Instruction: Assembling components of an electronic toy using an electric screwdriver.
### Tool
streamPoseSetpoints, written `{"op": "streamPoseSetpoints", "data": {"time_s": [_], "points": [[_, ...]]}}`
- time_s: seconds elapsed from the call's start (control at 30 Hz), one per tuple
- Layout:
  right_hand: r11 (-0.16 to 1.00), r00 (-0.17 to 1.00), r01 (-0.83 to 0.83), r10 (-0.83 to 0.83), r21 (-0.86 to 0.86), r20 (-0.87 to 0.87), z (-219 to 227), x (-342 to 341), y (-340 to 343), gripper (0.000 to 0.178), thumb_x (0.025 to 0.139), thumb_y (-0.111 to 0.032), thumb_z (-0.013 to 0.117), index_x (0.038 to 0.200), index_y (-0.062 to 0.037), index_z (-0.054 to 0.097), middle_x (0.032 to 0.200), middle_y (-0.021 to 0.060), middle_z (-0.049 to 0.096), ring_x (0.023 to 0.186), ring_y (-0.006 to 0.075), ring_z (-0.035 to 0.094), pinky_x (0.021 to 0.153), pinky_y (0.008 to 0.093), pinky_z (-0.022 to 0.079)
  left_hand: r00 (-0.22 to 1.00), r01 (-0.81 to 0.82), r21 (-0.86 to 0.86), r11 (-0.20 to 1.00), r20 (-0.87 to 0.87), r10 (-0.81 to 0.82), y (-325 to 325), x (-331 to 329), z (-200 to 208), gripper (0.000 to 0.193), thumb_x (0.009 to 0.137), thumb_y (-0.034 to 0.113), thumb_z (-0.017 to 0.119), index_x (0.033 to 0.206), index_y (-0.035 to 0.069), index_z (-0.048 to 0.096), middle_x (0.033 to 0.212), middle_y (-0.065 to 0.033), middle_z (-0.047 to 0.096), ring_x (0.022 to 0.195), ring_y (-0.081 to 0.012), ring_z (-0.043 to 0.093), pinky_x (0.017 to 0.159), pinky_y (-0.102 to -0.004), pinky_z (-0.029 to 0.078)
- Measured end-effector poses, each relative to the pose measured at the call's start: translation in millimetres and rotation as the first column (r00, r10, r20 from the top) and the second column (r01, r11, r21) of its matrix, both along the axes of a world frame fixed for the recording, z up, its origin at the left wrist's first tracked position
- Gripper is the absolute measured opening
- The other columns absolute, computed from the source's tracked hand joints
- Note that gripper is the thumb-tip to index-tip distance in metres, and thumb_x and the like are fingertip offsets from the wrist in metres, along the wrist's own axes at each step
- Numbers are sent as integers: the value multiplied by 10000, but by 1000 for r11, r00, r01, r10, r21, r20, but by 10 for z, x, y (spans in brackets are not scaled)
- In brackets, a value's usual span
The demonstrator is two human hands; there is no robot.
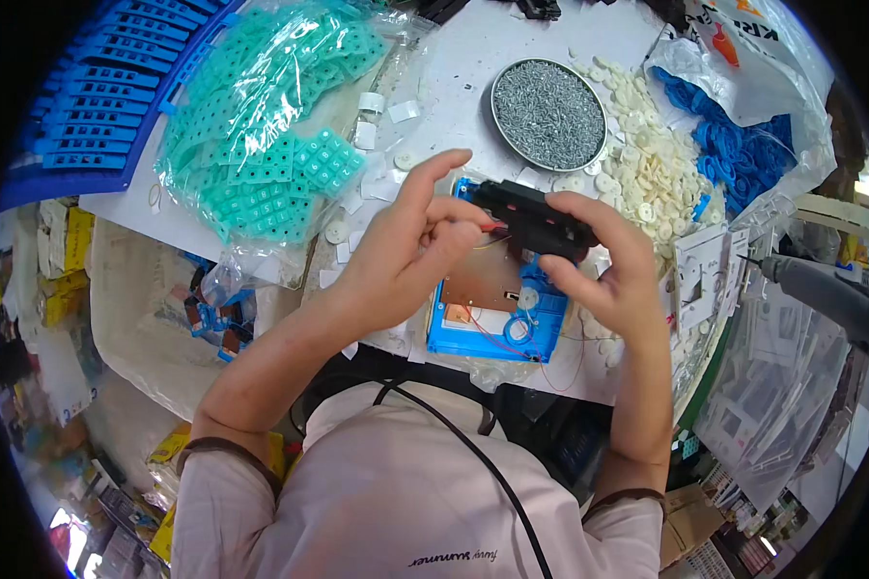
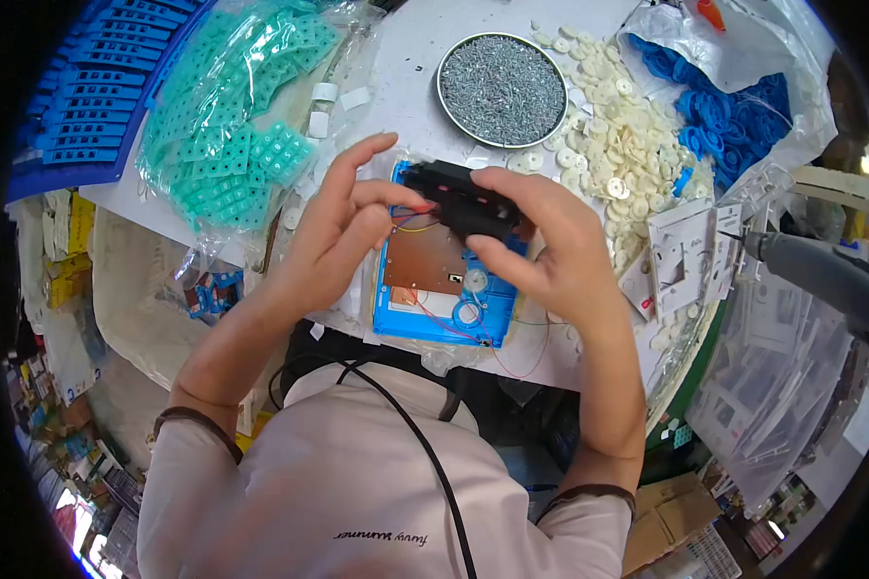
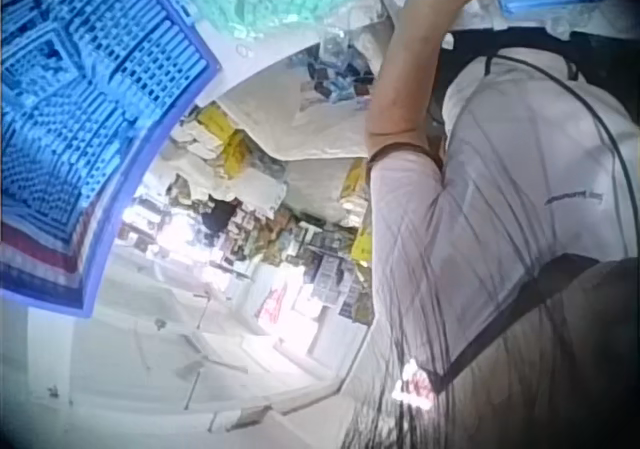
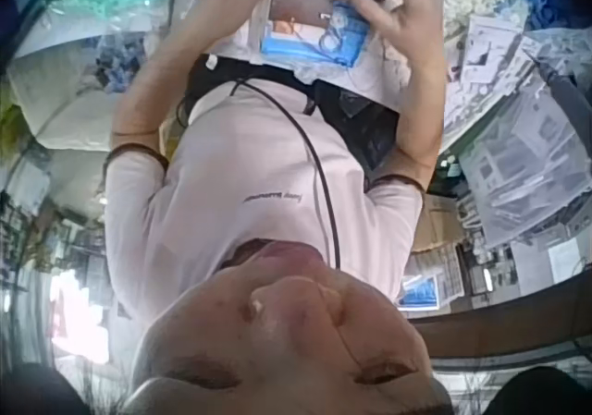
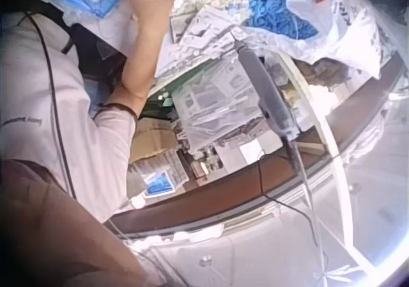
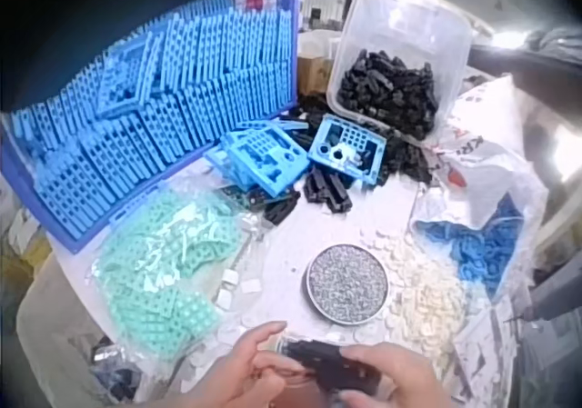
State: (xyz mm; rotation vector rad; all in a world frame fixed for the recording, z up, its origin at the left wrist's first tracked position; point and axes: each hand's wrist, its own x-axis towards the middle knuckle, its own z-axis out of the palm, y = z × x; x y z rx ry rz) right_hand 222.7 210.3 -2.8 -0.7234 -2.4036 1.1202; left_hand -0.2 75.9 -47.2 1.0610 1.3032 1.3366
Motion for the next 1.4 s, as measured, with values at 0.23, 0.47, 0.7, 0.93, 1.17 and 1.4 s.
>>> {"op": "streamPoseSetpoints", "data": {"time_s": [0.23, 0.47, 0.7, 0.93, 1.17, 1.4], "points": [[949, 964, 79, 5, -304, 266, 28, -24, 222, 455, 859, -246, 817, 1258, -76, 678, 780, 55, 691, 641, 153, 629, 610, 285, 497, 812, 146, 173, 974, -584, -18, -115, 119, 8, 605, 906, 187, 733, 1435, -6, 512, 1143, -150, 674, 883, -309, 662, 766, -390, 527], [860, 988, -41, -41, 508, 150, -199, 47, 47, 399, 798, -195, 823, 1179, -136, 720, 796, 83, 629, 731, 267, 639, 610, 380, 512, 660, 184, 119, 976, -750, -33, -35, 221, 46, 653, 849, 188, 773, 1430, -10, 546, 1142, -162, 605, 928, -345, 647, 784, -425, 529], [952, 985, 53, -100, 302, 141, -298, 70, -35, 376, 820, -122, 798, 1185, -89, 715, 781, 72, 597, 729, 237, 610, 603, 369, 480, 668, 153, 31, 988, -739, -80, -1, 255, 176, 601, 849, 176, 766, 1392, -3, 582, 1151, -133, 590, 913, -334, 655, 797, -413, 536], [919, 879, 94, -257, -383, -402, -198, 331, 272, 526, 966, -390, 677, 1373, -62, 617, 845, 93, 623, 805, 224, 601, 783, 358, 486, 569, 130, 130, 983, -821, 34, 870, -66, 185, 187, 852, 240, 737, 947, 79, 732, 1012, -91, 667, 901, -332, 660, 775, -451, 522], [657, 558, -723, 371, -215, -742, 797, -290, 299, 1151, 764, -626, 848, 1630, -159, 249, 1120, 80, 656, 878, 222, 632, 988, 482, 508, 272, 108, 105, 989, -959, 72, 1639, 99, -136, 123, 889, 235, 674, 912, 156, 767, 938, -36, 713, 1005, -274, 648, 914, -503, 391], [855, 701, -484, 250, -188, -668, 559, -246, 284, 594, 865, -297, 840, 1341, -120, 533, 1005, 36, 620, 850, 175, 602, 919, 459, 510, 330, 52, 18, 999, -944, 0, 1764, 144, -30, 142, 915, 261, 672, 922, 136, 740, 929, -60, 713, 966, -270, 669, 926, -509, 397]]}}
